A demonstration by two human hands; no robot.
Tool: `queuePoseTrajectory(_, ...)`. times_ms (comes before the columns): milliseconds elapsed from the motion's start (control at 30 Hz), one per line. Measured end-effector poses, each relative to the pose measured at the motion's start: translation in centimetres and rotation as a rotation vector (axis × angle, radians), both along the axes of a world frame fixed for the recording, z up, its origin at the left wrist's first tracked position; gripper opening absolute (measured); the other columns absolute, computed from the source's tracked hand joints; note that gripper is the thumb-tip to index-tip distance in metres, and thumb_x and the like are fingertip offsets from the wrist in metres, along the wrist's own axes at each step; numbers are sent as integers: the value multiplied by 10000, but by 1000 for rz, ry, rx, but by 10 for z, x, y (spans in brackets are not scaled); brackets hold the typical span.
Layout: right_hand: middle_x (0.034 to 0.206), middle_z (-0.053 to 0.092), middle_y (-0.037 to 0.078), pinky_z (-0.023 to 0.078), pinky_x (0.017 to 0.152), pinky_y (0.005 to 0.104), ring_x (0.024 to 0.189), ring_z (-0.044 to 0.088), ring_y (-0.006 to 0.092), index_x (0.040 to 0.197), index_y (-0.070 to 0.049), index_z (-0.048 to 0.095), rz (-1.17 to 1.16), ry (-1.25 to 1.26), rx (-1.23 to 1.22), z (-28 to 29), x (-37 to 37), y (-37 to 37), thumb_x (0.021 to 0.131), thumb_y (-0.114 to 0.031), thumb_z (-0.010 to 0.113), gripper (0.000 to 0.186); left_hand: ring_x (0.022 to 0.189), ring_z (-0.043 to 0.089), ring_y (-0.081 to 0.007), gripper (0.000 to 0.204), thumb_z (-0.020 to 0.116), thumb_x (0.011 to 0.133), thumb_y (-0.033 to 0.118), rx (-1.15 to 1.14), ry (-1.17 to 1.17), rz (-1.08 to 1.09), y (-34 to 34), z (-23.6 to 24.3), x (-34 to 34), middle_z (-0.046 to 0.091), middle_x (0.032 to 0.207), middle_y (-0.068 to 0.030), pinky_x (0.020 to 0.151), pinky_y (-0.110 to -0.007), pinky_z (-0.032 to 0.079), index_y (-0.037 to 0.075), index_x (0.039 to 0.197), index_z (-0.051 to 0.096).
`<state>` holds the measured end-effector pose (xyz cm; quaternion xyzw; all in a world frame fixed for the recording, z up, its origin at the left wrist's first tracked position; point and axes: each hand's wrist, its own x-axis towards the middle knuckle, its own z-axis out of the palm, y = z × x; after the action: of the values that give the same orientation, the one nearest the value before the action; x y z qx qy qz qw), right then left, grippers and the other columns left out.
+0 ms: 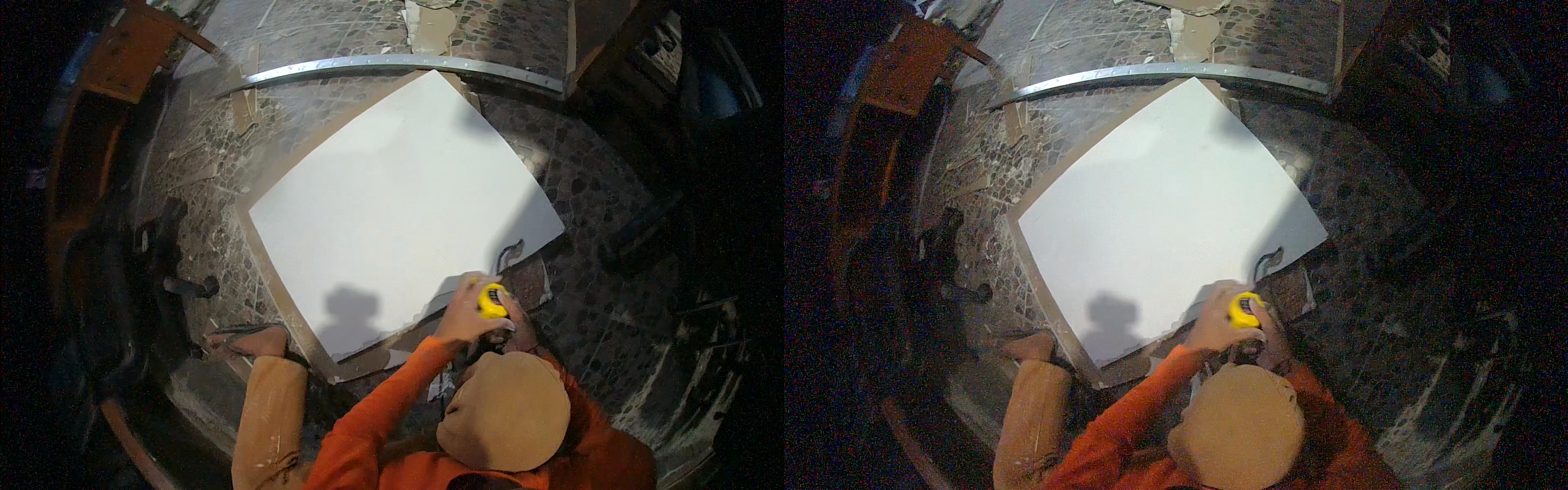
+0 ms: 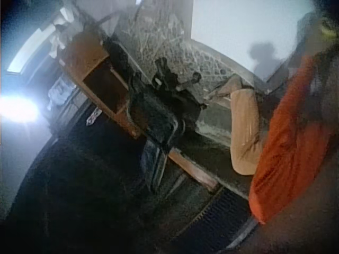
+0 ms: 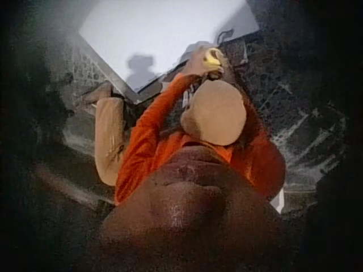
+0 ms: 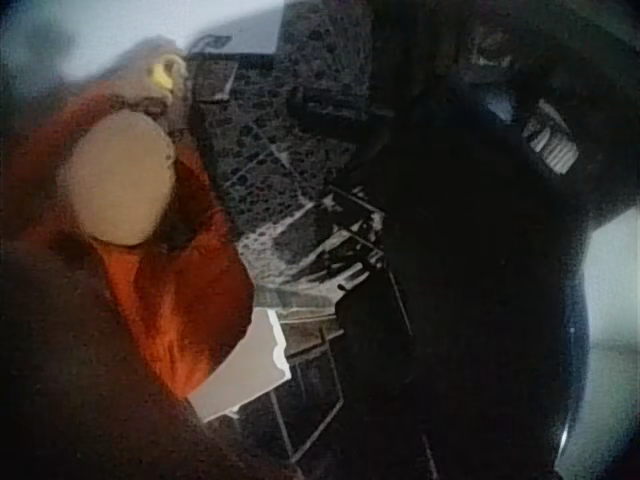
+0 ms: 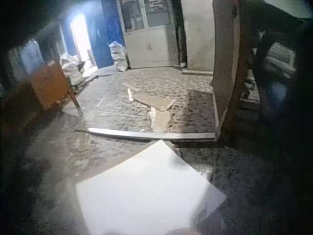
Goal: The person measures a white board with a tape measure and marks it with a pen. Then they use a metal straightedge and a utility knife to cut the board along the marked line.
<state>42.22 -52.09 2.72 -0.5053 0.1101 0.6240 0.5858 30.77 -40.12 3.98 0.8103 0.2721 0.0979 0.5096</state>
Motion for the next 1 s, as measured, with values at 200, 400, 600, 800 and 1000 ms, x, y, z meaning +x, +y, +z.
queuePoseTrajectory(200,1094,678,85,528,811,368,930,620,162,1095,-61,669,647,-1130,102,-28,102,154,809,-278,811,386,1167,542,-374,766,933,599,291,-417,302,253,56,28,-103,486,1245,-235,979,-459,468,2,1147,480)
queuePoseTrajectory(400,1455,480,167,495,1019,443,1253,548,358,1396,-131,504,706,-2297,-111,-59,315,368,873,-124,683,553,1305,382,-491,873,782,763,190,70,658,-637,-13,-56,-235,387,1428,-287,1034,-552,414,-25,1467,314)
queuePoseTrajectory(600,1256,586,182,540,903,470,1096,619,363,1266,-120,568,1516,-2342,-256,-35,301,456,894,-80,595,376,1329,354,-538,672,571,902,89,-22,721,-542,-40,-34,-291,267,1504,-293,1065,-574,402,45,1512,292)
queuePoseTrajectory(800,1405,558,169,463,1053,451,1268,550,358,1372,-157,572,1024,-2116,-324,-59,351,443,935,-62,508,451,1323,415,-495,557,561,912,79,-236,610,-162,-37,-17,-315,237,1504,-300,1144,-503,359,44,1435,372)
queuePoseTrajectory(1000,1083,678,173,534,881,448,1008,663,328,1228,-104,665,1273,-2177,-37,57,319,432,768,-245,741,487,1279,469,-466,472,600,932,51,-285,598,221,-42,-17,-373,332,1451,-267,1082,-450,443,31,1366,415)
